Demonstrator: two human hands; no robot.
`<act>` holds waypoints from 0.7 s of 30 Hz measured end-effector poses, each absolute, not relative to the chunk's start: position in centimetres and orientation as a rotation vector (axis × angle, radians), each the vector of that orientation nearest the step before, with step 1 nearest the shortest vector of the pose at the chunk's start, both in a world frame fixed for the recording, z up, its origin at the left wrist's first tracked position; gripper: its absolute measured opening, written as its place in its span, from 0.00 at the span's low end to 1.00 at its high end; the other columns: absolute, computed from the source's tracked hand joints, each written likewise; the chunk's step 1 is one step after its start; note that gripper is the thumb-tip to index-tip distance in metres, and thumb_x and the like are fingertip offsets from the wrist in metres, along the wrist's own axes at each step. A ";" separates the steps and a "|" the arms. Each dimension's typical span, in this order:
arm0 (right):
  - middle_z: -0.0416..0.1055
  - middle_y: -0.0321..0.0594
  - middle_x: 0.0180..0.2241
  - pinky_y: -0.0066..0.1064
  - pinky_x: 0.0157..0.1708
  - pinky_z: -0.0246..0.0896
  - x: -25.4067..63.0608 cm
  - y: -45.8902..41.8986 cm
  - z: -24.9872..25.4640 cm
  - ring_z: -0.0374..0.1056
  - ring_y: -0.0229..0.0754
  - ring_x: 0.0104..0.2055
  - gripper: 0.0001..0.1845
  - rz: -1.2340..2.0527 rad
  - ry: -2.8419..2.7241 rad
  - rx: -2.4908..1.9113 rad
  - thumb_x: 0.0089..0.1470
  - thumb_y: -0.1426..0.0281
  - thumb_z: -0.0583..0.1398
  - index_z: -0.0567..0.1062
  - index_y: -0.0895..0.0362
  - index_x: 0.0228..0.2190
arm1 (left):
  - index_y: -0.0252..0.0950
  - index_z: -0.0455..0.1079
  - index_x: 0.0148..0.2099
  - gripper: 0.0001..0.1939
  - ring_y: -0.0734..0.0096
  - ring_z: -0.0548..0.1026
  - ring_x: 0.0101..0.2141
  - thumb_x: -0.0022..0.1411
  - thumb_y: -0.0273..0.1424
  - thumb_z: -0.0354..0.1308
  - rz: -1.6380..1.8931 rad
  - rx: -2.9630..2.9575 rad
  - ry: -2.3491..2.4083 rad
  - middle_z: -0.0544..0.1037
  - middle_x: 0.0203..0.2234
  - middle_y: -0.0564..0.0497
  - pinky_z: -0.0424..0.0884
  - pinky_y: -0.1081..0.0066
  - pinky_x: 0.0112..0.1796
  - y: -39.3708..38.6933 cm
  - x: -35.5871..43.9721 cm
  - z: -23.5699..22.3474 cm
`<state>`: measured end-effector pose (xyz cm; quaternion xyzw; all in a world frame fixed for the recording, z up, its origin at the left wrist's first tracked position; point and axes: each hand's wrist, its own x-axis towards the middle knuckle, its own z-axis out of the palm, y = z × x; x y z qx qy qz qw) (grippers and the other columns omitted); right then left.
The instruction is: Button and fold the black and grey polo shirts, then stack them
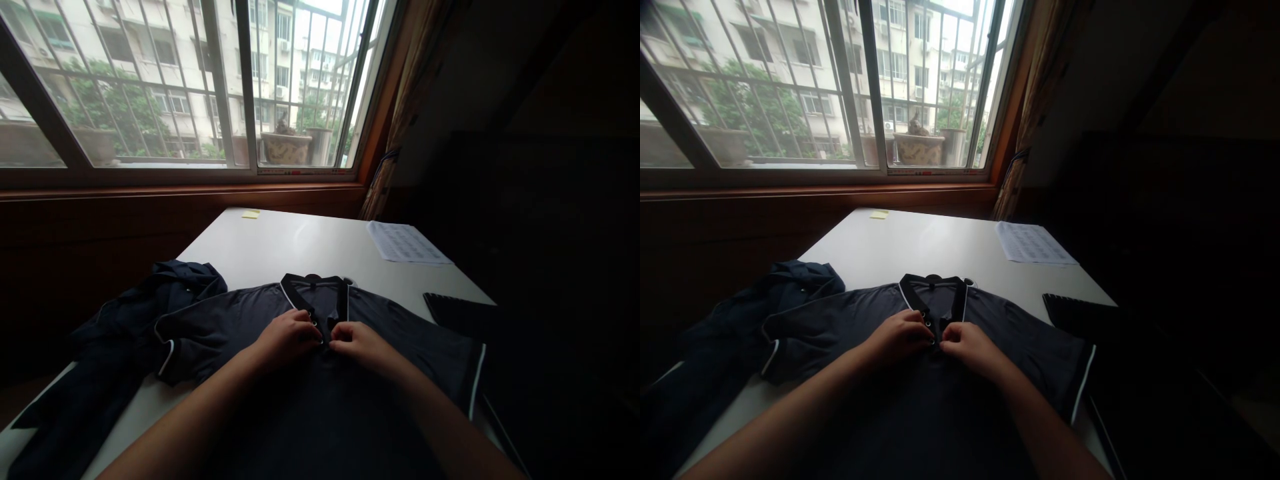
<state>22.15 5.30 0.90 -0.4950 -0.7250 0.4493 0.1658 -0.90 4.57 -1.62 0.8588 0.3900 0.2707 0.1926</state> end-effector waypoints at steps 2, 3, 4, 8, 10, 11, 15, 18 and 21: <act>0.72 0.34 0.25 0.27 0.28 0.54 22.3 5.4 1.0 0.65 0.38 0.28 0.06 1.262 -2.099 -1.397 0.49 0.68 0.63 0.78 0.58 0.28 | 0.44 0.80 0.43 0.06 0.66 0.73 0.40 0.62 0.33 0.65 0.743 2.412 1.105 0.76 0.37 0.50 0.69 0.71 0.41 4.5 -0.9 -1.5; 0.72 0.34 0.25 0.27 0.28 0.55 22.4 5.4 1.0 0.66 0.38 0.28 0.06 1.253 -2.115 -1.396 0.49 0.68 0.63 0.78 0.58 0.28 | 0.44 0.79 0.42 0.06 0.66 0.73 0.40 0.62 0.33 0.65 0.737 2.412 1.110 0.76 0.37 0.50 0.69 0.71 0.41 4.5 -0.9 -1.5; 0.72 0.34 0.26 0.27 0.28 0.55 22.4 5.4 1.1 0.66 0.38 0.29 0.06 1.248 -2.127 -1.394 0.49 0.67 0.63 0.78 0.58 0.28 | 0.44 0.79 0.42 0.05 0.66 0.73 0.40 0.62 0.33 0.65 0.733 2.410 1.113 0.76 0.37 0.51 0.69 0.71 0.41 4.6 -0.8 -1.5; 0.73 0.34 0.26 0.27 0.29 0.56 22.5 5.4 1.2 0.67 0.39 0.30 0.07 1.239 -2.151 -1.370 0.50 0.66 0.62 0.78 0.57 0.28 | 0.43 0.79 0.40 0.04 0.66 0.74 0.40 0.61 0.32 0.65 0.736 2.363 1.110 0.76 0.36 0.51 0.69 0.72 0.41 4.8 -0.8 -1.8; 0.73 0.34 0.27 0.27 0.30 0.57 22.5 5.4 1.2 0.67 0.40 0.30 0.07 1.222 -2.160 -1.359 0.50 0.66 0.62 0.78 0.57 0.29 | 0.41 0.79 0.39 0.04 0.67 0.74 0.39 0.61 0.30 0.64 0.737 2.310 1.105 0.76 0.36 0.51 0.69 0.73 0.40 4.8 -0.7 -1.8; 0.73 0.34 0.27 0.28 0.30 0.57 22.5 5.5 1.2 0.67 0.40 0.31 0.08 1.212 -2.165 -1.353 0.50 0.66 0.62 0.78 0.57 0.29 | 0.41 0.79 0.39 0.04 0.68 0.74 0.39 0.60 0.29 0.64 0.733 2.280 1.108 0.76 0.36 0.51 0.69 0.74 0.39 4.8 -0.6 -1.7; 0.74 0.35 0.29 0.29 0.34 0.59 22.5 5.5 1.3 0.69 0.42 0.34 0.08 1.167 -2.188 -1.317 0.51 0.65 0.62 0.79 0.57 0.29 | 0.39 0.79 0.37 0.05 0.67 0.75 0.38 0.57 0.26 0.64 0.706 2.186 1.149 0.78 0.34 0.51 0.70 0.74 0.39 4.5 -0.1 -0.7; 0.75 0.36 0.31 0.30 0.39 0.60 22.6 5.5 1.4 0.70 0.44 0.39 0.08 1.090 -2.194 -1.311 0.51 0.65 0.63 0.80 0.56 0.29 | 0.38 0.79 0.36 0.07 0.67 0.77 0.36 0.56 0.26 0.62 0.676 2.095 1.194 0.80 0.33 0.52 0.70 0.73 0.38 4.2 0.1 0.1; 0.74 0.37 0.33 0.31 0.41 0.60 22.6 5.5 1.6 0.69 0.45 0.40 0.08 1.064 -2.196 -1.301 0.51 0.64 0.63 0.80 0.55 0.29 | 0.38 0.79 0.37 0.08 0.67 0.78 0.35 0.55 0.27 0.61 0.682 1.985 1.214 0.82 0.32 0.53 0.70 0.73 0.36 4.0 0.3 0.5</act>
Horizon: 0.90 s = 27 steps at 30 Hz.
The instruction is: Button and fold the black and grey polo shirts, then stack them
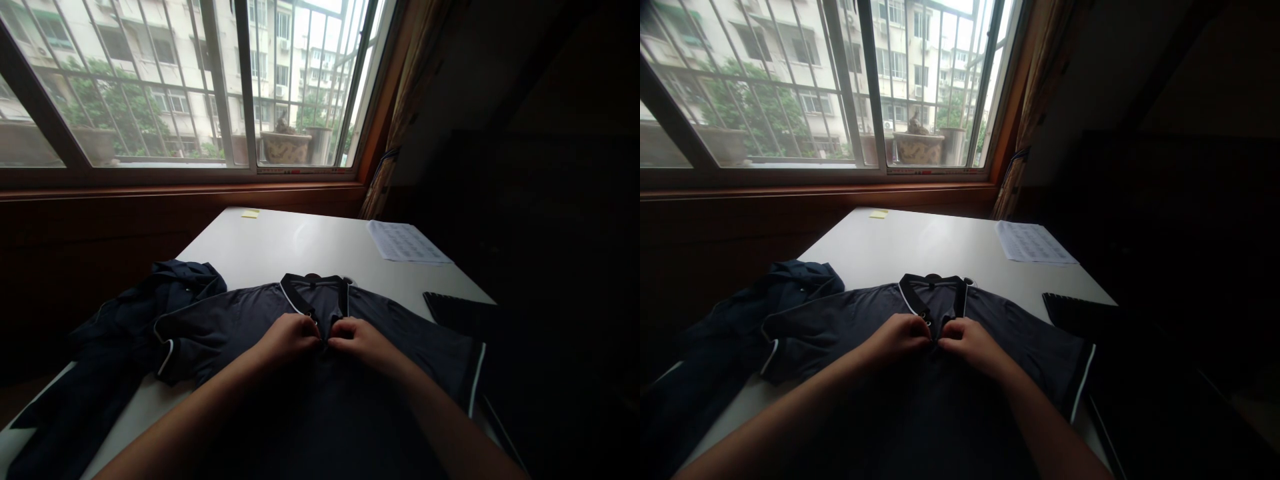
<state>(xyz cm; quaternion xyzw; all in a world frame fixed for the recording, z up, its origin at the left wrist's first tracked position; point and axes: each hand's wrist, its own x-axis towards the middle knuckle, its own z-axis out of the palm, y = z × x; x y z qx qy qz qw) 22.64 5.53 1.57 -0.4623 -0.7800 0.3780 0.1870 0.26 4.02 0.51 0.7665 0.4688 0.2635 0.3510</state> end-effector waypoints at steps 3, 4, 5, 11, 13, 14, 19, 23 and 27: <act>0.74 0.37 0.33 0.31 0.41 0.61 22.7 5.5 1.7 0.69 0.45 0.40 0.08 1.087 -2.178 -1.284 0.51 0.64 0.63 0.80 0.55 0.30 | 0.37 0.80 0.37 0.08 0.67 0.79 0.34 0.55 0.28 0.61 0.706 1.897 1.230 0.82 0.31 0.53 0.70 0.73 0.36 4.0 0.3 0.6; 0.74 0.37 0.33 0.31 0.41 0.61 22.7 5.5 1.8 0.70 0.44 0.40 0.08 1.096 -2.168 -1.280 0.52 0.64 0.63 0.80 0.55 0.30 | 0.37 0.80 0.36 0.08 0.67 0.79 0.34 0.54 0.28 0.61 0.712 1.878 1.240 0.82 0.31 0.53 0.69 0.73 0.36 4.0 0.4 0.6; 0.74 0.37 0.33 0.31 0.41 0.61 22.8 5.6 1.8 0.70 0.44 0.40 0.09 1.104 -2.160 -1.276 0.52 0.63 0.63 0.80 0.55 0.30 | 0.37 0.80 0.36 0.08 0.67 0.79 0.34 0.54 0.28 0.61 0.717 1.865 1.248 0.82 0.31 0.53 0.69 0.73 0.36 4.0 0.4 0.5; 0.74 0.37 0.35 0.31 0.43 0.61 23.0 5.7 1.8 0.70 0.45 0.41 0.10 1.127 -2.153 -1.262 0.52 0.62 0.63 0.80 0.56 0.31 | 0.36 0.79 0.35 0.07 0.68 0.78 0.33 0.52 0.27 0.61 0.767 1.815 1.275 0.81 0.30 0.53 0.67 0.74 0.34 3.7 0.8 0.5; 0.74 0.37 0.34 0.31 0.43 0.61 23.0 5.7 1.8 0.70 0.45 0.41 0.10 1.119 -2.157 -1.261 0.53 0.61 0.64 0.80 0.55 0.31 | 0.36 0.78 0.34 0.06 0.68 0.77 0.33 0.52 0.27 0.62 0.788 1.791 1.268 0.81 0.30 0.53 0.67 0.74 0.33 3.7 0.9 0.6; 0.74 0.37 0.34 0.32 0.43 0.61 22.9 5.7 1.8 0.70 0.45 0.41 0.10 1.116 -2.158 -1.258 0.53 0.62 0.64 0.81 0.55 0.31 | 0.35 0.78 0.34 0.05 0.68 0.77 0.33 0.52 0.27 0.62 0.795 1.780 1.268 0.81 0.30 0.53 0.66 0.74 0.33 3.7 0.9 0.6; 0.74 0.38 0.35 0.32 0.44 0.61 22.6 5.6 1.6 0.71 0.45 0.41 0.10 1.120 -2.110 -1.242 0.52 0.63 0.64 0.81 0.55 0.32 | 0.34 0.75 0.33 0.04 0.69 0.75 0.32 0.51 0.26 0.64 0.839 1.742 1.280 0.79 0.29 0.53 0.65 0.74 0.32 3.6 1.0 0.3; 0.75 0.38 0.35 0.33 0.44 0.61 22.7 5.6 1.4 0.71 0.45 0.41 0.10 1.138 -2.076 -1.226 0.52 0.62 0.65 0.82 0.55 0.32 | 0.35 0.74 0.33 0.04 0.69 0.75 0.33 0.51 0.26 0.64 0.853 1.717 1.272 0.78 0.29 0.54 0.65 0.74 0.33 3.7 1.0 0.1; 0.76 0.38 0.36 0.34 0.46 0.61 22.9 5.8 1.1 0.71 0.46 0.43 0.10 1.189 -2.083 -1.158 0.53 0.63 0.65 0.84 0.53 0.36 | 0.35 0.74 0.33 0.04 0.69 0.75 0.33 0.50 0.25 0.63 0.862 1.690 1.261 0.78 0.29 0.53 0.65 0.73 0.34 3.7 1.0 0.1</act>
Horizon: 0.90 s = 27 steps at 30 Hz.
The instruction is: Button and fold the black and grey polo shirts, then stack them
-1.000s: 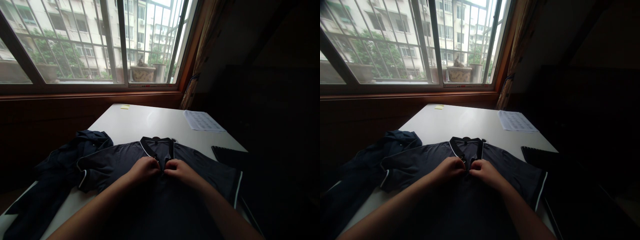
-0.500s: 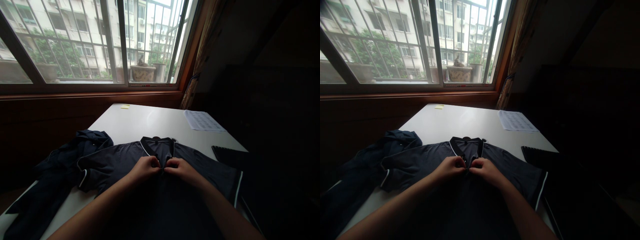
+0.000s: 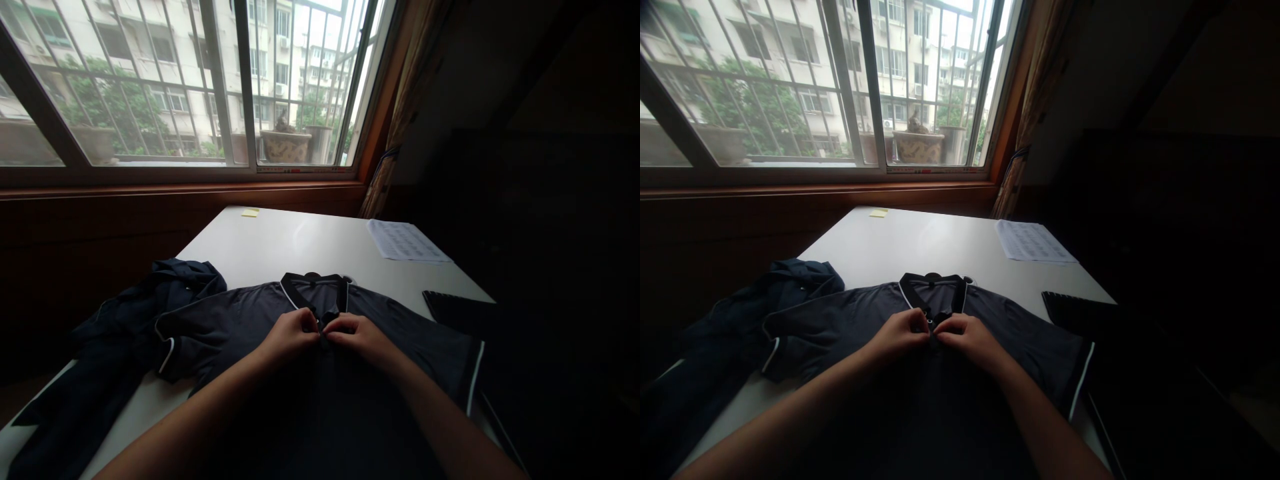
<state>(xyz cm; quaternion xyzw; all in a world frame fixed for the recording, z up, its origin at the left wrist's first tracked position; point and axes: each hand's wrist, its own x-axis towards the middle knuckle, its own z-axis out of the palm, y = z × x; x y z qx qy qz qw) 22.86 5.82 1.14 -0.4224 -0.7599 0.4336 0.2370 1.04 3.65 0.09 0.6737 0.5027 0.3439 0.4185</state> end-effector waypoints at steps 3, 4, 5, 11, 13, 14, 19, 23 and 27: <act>0.76 0.38 0.36 0.34 0.46 0.60 22.9 5.9 1.0 0.71 0.45 0.42 0.09 1.203 -2.083 -1.125 0.53 0.65 0.65 0.84 0.52 0.36 | 0.35 0.74 0.32 0.04 0.69 0.74 0.32 0.50 0.25 0.62 0.878 1.676 1.265 0.78 0.29 0.53 0.65 0.73 0.33 3.6 1.1 0.1; 0.76 0.38 0.36 0.34 0.46 0.60 22.9 5.9 1.0 0.71 0.45 0.42 0.09 1.206 -2.076 -1.123 0.53 0.65 0.65 0.84 0.52 0.36 | 0.35 0.74 0.32 0.04 0.69 0.74 0.32 0.50 0.25 0.62 0.880 1.671 1.268 0.78 0.28 0.53 0.65 0.73 0.33 3.6 1.1 0.1; 0.76 0.37 0.36 0.34 0.46 0.60 22.9 5.9 0.9 0.71 0.45 0.42 0.09 1.208 -2.068 -1.122 0.53 0.65 0.66 0.84 0.52 0.36 | 0.35 0.74 0.32 0.04 0.69 0.74 0.32 0.50 0.25 0.62 0.881 1.665 1.271 0.78 0.28 0.53 0.65 0.73 0.33 3.6 1.2 0.1; 0.77 0.38 0.36 0.35 0.46 0.61 22.6 5.7 0.9 0.72 0.46 0.42 0.08 1.177 -2.063 -1.115 0.51 0.65 0.67 0.83 0.53 0.35 | 0.35 0.73 0.31 0.04 0.68 0.74 0.32 0.50 0.25 0.62 0.888 1.659 1.253 0.78 0.29 0.53 0.65 0.73 0.33 3.7 1.1 -0.1; 0.77 0.38 0.36 0.35 0.46 0.61 22.5 5.6 0.9 0.72 0.46 0.42 0.08 1.173 -2.068 -1.115 0.51 0.66 0.66 0.83 0.53 0.35 | 0.35 0.73 0.31 0.04 0.68 0.74 0.32 0.50 0.25 0.62 0.889 1.661 1.246 0.78 0.29 0.53 0.65 0.73 0.34 3.7 1.1 -0.2; 0.77 0.38 0.36 0.34 0.46 0.62 22.4 5.6 0.9 0.72 0.46 0.42 0.08 1.171 -2.067 -1.120 0.51 0.67 0.66 0.83 0.53 0.35 | 0.35 0.73 0.31 0.04 0.68 0.74 0.32 0.50 0.25 0.62 0.889 1.664 1.244 0.78 0.29 0.53 0.65 0.73 0.34 3.7 1.0 -0.3; 0.77 0.38 0.36 0.34 0.45 0.62 22.3 5.6 0.6 0.72 0.45 0.42 0.07 1.130 -2.077 -1.149 0.50 0.68 0.66 0.82 0.54 0.35 | 0.35 0.74 0.32 0.04 0.68 0.75 0.33 0.51 0.24 0.62 0.889 1.681 1.229 0.79 0.30 0.53 0.66 0.73 0.35 3.7 1.0 -0.4; 0.76 0.38 0.35 0.34 0.45 0.61 22.3 5.6 0.2 0.72 0.45 0.41 0.07 1.080 -2.104 -1.163 0.51 0.68 0.67 0.82 0.54 0.34 | 0.35 0.74 0.32 0.04 0.68 0.75 0.33 0.51 0.24 0.62 0.883 1.696 1.239 0.79 0.30 0.53 0.66 0.73 0.35 3.7 1.0 -0.4; 0.76 0.38 0.34 0.34 0.43 0.61 22.2 5.6 0.1 0.71 0.44 0.40 0.05 1.041 -2.132 -1.205 0.50 0.68 0.67 0.81 0.55 0.32 | 0.35 0.74 0.32 0.03 0.69 0.76 0.33 0.52 0.24 0.62 0.886 1.726 1.239 0.79 0.29 0.53 0.66 0.73 0.35 3.6 1.1 -0.5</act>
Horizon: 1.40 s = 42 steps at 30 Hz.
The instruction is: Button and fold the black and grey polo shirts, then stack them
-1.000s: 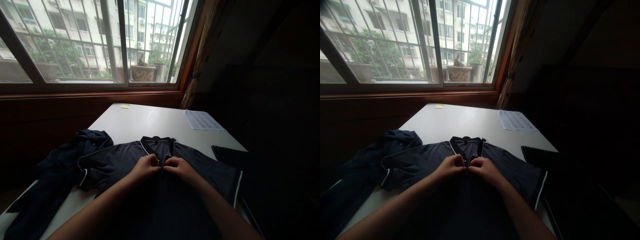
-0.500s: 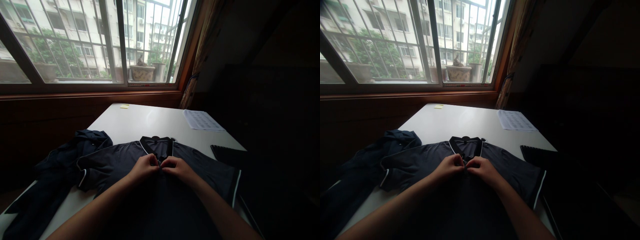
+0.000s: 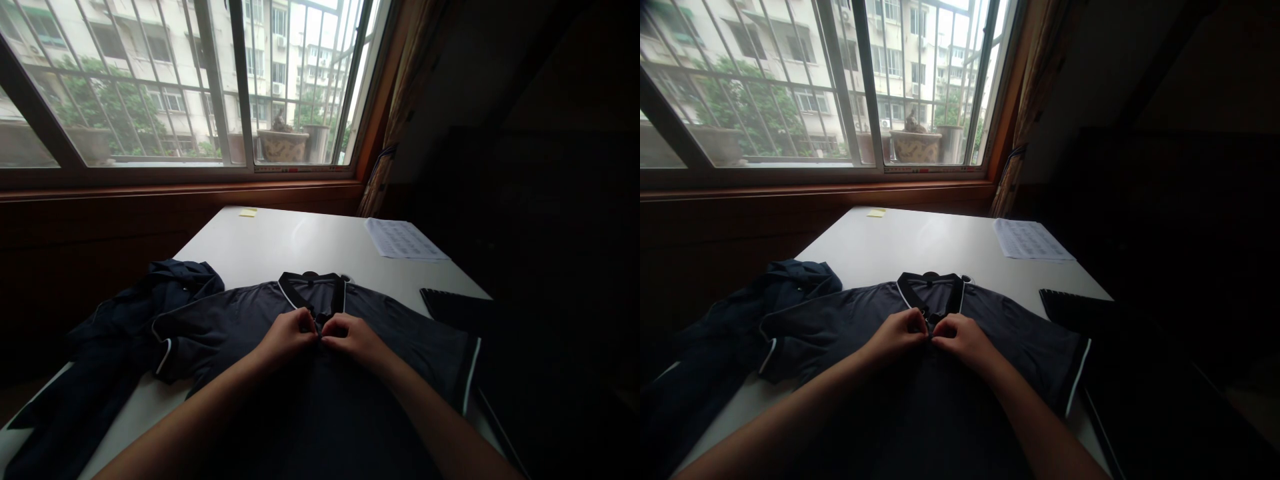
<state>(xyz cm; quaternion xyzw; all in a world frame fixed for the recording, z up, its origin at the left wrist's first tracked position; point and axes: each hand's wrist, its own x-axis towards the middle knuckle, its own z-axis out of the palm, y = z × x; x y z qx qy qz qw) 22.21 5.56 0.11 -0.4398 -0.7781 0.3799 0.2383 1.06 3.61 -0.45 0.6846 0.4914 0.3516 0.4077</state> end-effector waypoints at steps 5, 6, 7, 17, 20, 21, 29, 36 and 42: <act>0.76 0.39 0.33 0.34 0.42 0.61 22.1 5.4 0.2 0.71 0.45 0.40 0.05 1.006 -2.159 -1.237 0.50 0.67 0.67 0.81 0.55 0.31 | 0.35 0.74 0.32 0.04 0.69 0.75 0.32 0.52 0.24 0.61 0.886 1.765 1.235 0.79 0.29 0.53 0.65 0.73 0.34 3.4 1.1 -0.5; 0.76 0.39 0.33 0.34 0.42 0.61 22.1 5.4 0.2 0.71 0.45 0.40 0.05 1.006 -2.160 -1.243 0.50 0.67 0.67 0.81 0.54 0.31 | 0.35 0.74 0.32 0.04 0.69 0.75 0.32 0.52 0.24 0.61 0.884 1.773 1.235 0.79 0.29 0.53 0.65 0.73 0.33 3.3 1.1 -0.5; 0.76 0.39 0.33 0.35 0.42 0.61 22.1 5.4 0.2 0.70 0.45 0.40 0.05 1.007 -2.159 -1.250 0.51 0.66 0.67 0.82 0.54 0.31 | 0.35 0.74 0.32 0.04 0.69 0.75 0.32 0.52 0.24 0.61 0.883 1.780 1.234 0.79 0.29 0.53 0.65 0.73 0.34 3.3 1.1 -0.5; 0.76 0.38 0.31 0.35 0.42 0.60 21.6 5.0 0.7 0.70 0.45 0.39 0.05 0.979 -2.149 -1.294 0.50 0.67 0.66 0.81 0.55 0.28 | 0.36 0.76 0.34 0.03 0.68 0.75 0.33 0.55 0.29 0.62 0.870 1.879 1.251 0.79 0.30 0.53 0.66 0.73 0.34 3.0 0.9 0.0; 0.76 0.39 0.30 0.35 0.41 0.60 21.5 4.9 0.9 0.69 0.46 0.38 0.05 0.962 -2.142 -1.312 0.50 0.66 0.66 0.81 0.55 0.28 | 0.37 0.77 0.35 0.04 0.67 0.76 0.35 0.55 0.30 0.63 0.867 1.882 1.247 0.80 0.31 0.52 0.67 0.72 0.37 2.9 1.0 0.1; 0.76 0.39 0.30 0.35 0.41 0.60 21.5 4.9 0.9 0.69 0.46 0.38 0.05 0.962 -2.139 -1.314 0.50 0.66 0.66 0.81 0.55 0.28 | 0.37 0.77 0.35 0.04 0.67 0.76 0.35 0.55 0.30 0.63 0.868 1.880 1.251 0.80 0.32 0.52 0.67 0.72 0.37 2.9 1.0 0.2; 0.77 0.39 0.31 0.36 0.43 0.60 21.7 5.1 0.6 0.70 0.47 0.40 0.05 0.974 -2.156 -1.277 0.51 0.66 0.66 0.82 0.54 0.29 | 0.37 0.77 0.34 0.04 0.64 0.75 0.36 0.56 0.29 0.61 0.832 1.962 1.336 0.80 0.31 0.51 0.66 0.69 0.38 2.9 1.3 0.2; 0.77 0.39 0.31 0.36 0.44 0.59 21.8 5.1 0.5 0.69 0.46 0.40 0.05 0.983 -2.150 -1.270 0.51 0.66 0.66 0.82 0.54 0.28 | 0.36 0.76 0.31 0.03 0.65 0.74 0.36 0.56 0.28 0.61 0.836 2.002 1.345 0.78 0.30 0.51 0.64 0.70 0.38 3.1 1.1 -0.3; 0.77 0.39 0.31 0.36 0.43 0.59 21.9 5.2 0.3 0.69 0.46 0.40 0.06 0.982 -2.146 -1.270 0.51 0.65 0.66 0.83 0.54 0.29 | 0.37 0.74 0.30 0.03 0.64 0.73 0.36 0.55 0.28 0.61 0.816 2.036 1.356 0.78 0.29 0.50 0.64 0.69 0.37 3.2 1.1 -0.6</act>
